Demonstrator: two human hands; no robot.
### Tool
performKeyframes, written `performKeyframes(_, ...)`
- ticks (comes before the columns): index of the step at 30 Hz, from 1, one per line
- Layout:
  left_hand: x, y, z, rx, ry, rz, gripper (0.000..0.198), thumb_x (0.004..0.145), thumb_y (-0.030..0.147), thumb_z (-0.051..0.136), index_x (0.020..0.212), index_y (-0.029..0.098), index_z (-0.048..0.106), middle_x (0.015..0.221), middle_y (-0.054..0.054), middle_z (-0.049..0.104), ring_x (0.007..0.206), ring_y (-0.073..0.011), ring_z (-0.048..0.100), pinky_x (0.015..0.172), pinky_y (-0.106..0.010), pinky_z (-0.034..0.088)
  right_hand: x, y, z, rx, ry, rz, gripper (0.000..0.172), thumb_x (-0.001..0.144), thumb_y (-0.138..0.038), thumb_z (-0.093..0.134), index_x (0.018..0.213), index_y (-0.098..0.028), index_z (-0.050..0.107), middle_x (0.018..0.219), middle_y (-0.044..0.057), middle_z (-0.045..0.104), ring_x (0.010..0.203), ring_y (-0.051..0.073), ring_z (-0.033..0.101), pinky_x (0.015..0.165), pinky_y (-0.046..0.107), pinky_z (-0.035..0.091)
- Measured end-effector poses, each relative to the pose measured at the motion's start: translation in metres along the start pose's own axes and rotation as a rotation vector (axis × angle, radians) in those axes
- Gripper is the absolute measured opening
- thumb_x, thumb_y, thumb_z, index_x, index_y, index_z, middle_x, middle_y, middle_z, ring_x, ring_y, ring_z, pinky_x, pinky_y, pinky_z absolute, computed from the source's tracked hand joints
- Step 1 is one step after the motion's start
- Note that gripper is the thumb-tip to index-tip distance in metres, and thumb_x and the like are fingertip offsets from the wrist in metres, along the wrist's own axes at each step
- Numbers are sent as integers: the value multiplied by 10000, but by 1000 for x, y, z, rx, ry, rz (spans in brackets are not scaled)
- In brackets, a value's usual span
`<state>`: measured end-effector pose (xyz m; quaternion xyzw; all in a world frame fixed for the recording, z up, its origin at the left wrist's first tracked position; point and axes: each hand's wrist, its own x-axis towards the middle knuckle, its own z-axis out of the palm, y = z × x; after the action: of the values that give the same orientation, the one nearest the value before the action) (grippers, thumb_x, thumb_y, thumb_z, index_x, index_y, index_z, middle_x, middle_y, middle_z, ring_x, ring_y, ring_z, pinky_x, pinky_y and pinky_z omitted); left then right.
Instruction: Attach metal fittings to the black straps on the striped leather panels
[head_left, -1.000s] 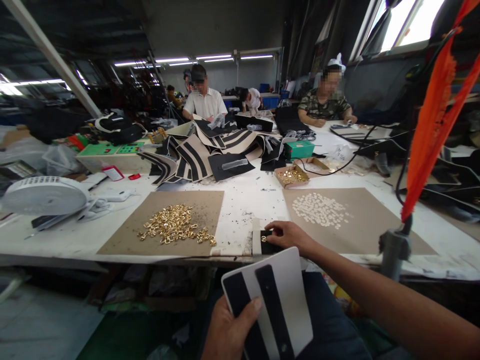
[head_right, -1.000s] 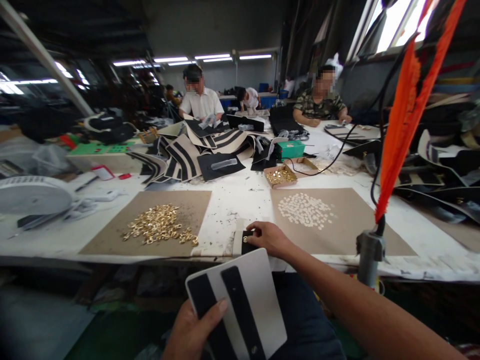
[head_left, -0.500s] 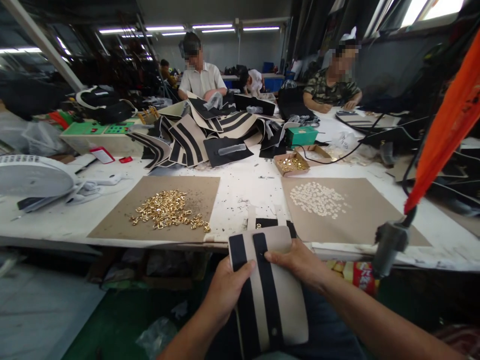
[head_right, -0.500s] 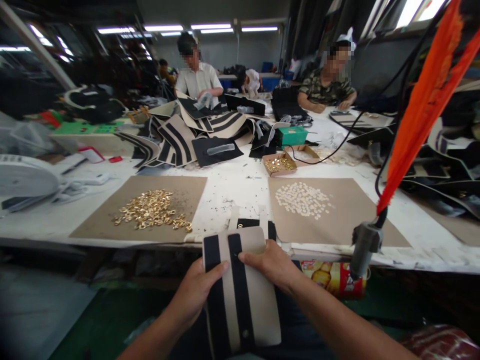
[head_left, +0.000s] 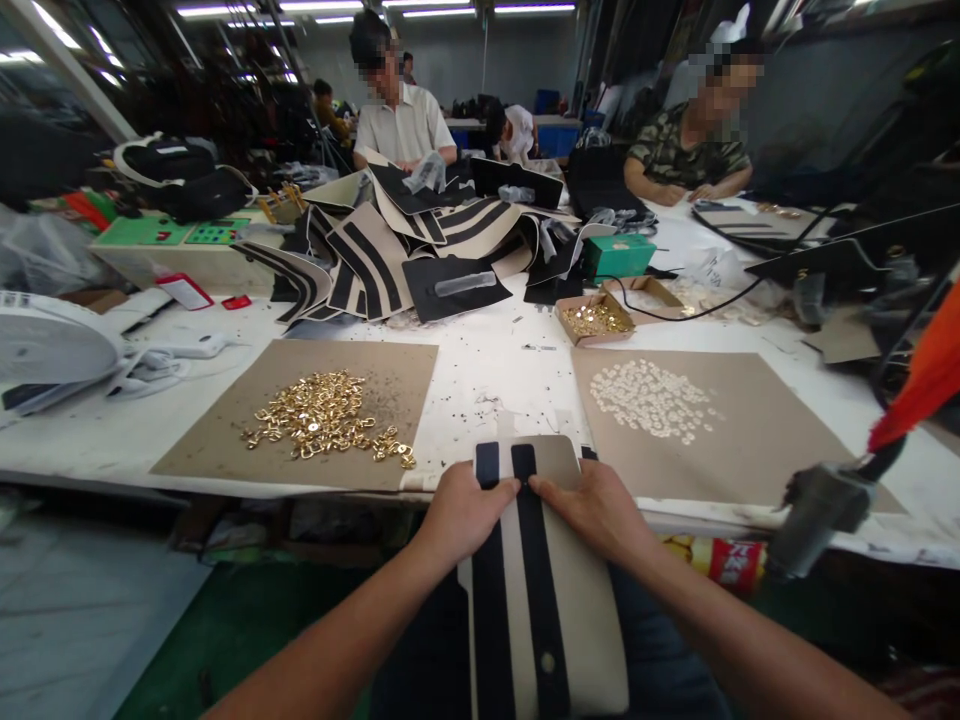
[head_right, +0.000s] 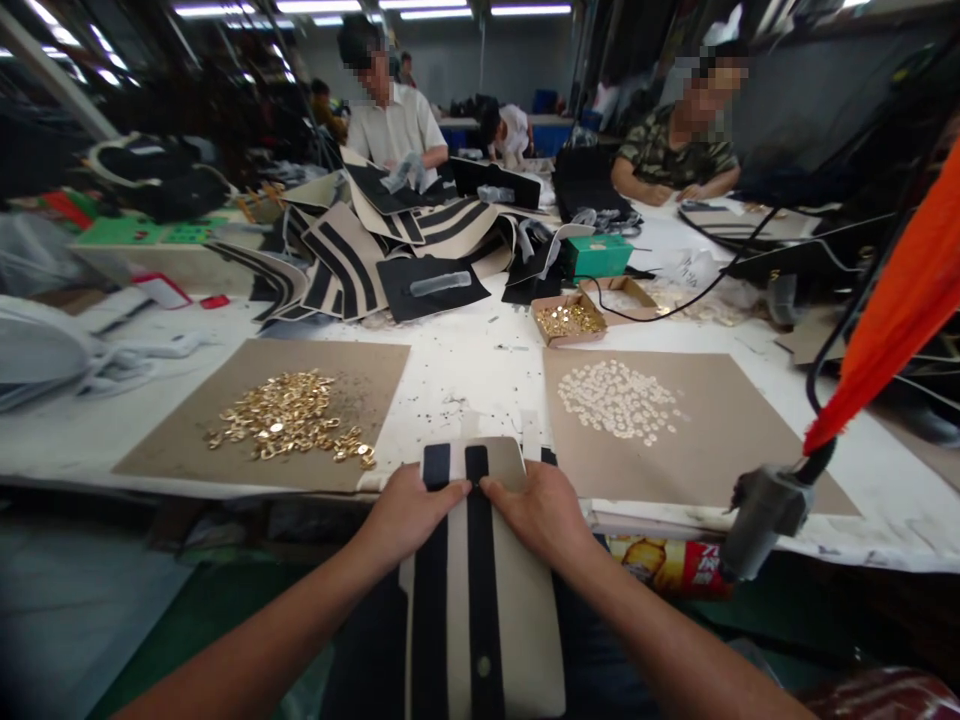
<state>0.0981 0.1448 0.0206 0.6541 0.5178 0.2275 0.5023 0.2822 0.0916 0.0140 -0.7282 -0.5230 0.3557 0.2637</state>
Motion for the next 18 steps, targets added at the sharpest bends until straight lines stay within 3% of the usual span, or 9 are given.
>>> performKeyframes(7,29,-10,2,73,4,-16,187,810,287,682,917,174,786,926,-82,812,863,-273,746,763,-340,543,31,2,4,-293,58,-69,309,918,-445,613,1014,-188,755,947,130,774,925,308,718,792,354,501)
performKeyframes(18,41,-15,4,57,-12,-22,183,843,307,651,909,193,778,912,-55,809,850,-251,744,747,-324,541,39,5,8,-285,76,-56,281,913,-411,623,1022,-191,760,966,125,775,946,312,715,834,352,503)
